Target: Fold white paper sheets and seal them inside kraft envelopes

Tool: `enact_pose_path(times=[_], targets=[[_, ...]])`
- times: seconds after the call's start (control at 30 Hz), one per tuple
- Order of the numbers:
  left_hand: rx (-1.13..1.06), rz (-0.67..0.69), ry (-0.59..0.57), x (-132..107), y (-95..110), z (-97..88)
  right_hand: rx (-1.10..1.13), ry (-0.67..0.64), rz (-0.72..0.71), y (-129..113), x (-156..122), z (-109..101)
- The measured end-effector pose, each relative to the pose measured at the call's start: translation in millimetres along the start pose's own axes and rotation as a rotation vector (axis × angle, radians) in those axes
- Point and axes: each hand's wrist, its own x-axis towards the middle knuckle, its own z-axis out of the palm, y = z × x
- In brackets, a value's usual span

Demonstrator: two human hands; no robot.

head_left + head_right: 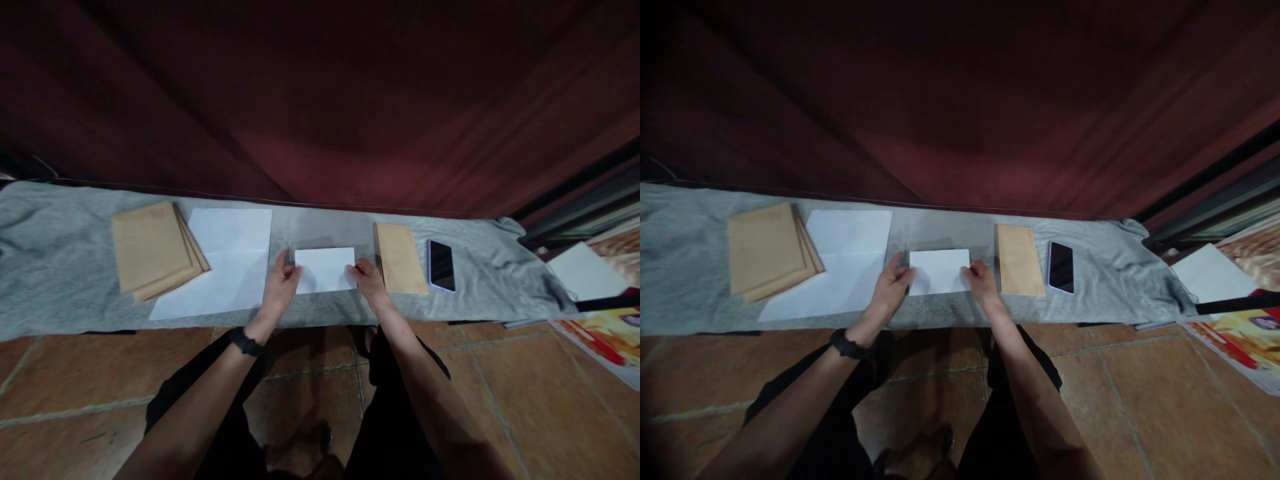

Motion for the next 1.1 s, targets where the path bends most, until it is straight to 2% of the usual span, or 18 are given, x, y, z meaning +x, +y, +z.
enact_pose_path(times=[0.1,0.23,0.5,0.63,0.7,0.8,0.93,1.1], targets=[[-0.058,-0.076,-0.010,2,2,0.1,-0.023,0.024,0.035,1,0,1],[0.034,-0.130,-0.050,2,10,0.8,-0.208,0.030,0.013,-2,-5,2],[0.786,0.064,-0.054,-20,30,4.4,-0.703,0.014,0.009,-16,-22,1],[0.954,0.165,-0.061,-27,30,6.7,-0.787,0.074,-0.176,-22,-28,4],[1.005,0.188,-0.073,-29,31,6.9,-0.773,0.022,-0.315,-23,-31,11],[1.069,0.215,-0.103,-33,36,7.1,-0.757,-0.133,-0.450,-20,-37,25],[1.123,0.268,-0.133,-38,40,8.3,-0.854,-0.209,-0.472,-13,-47,39],[1.042,0.290,-0.086,-40,36,10.0,-0.905,-0.219,-0.485,-9,-49,40]])
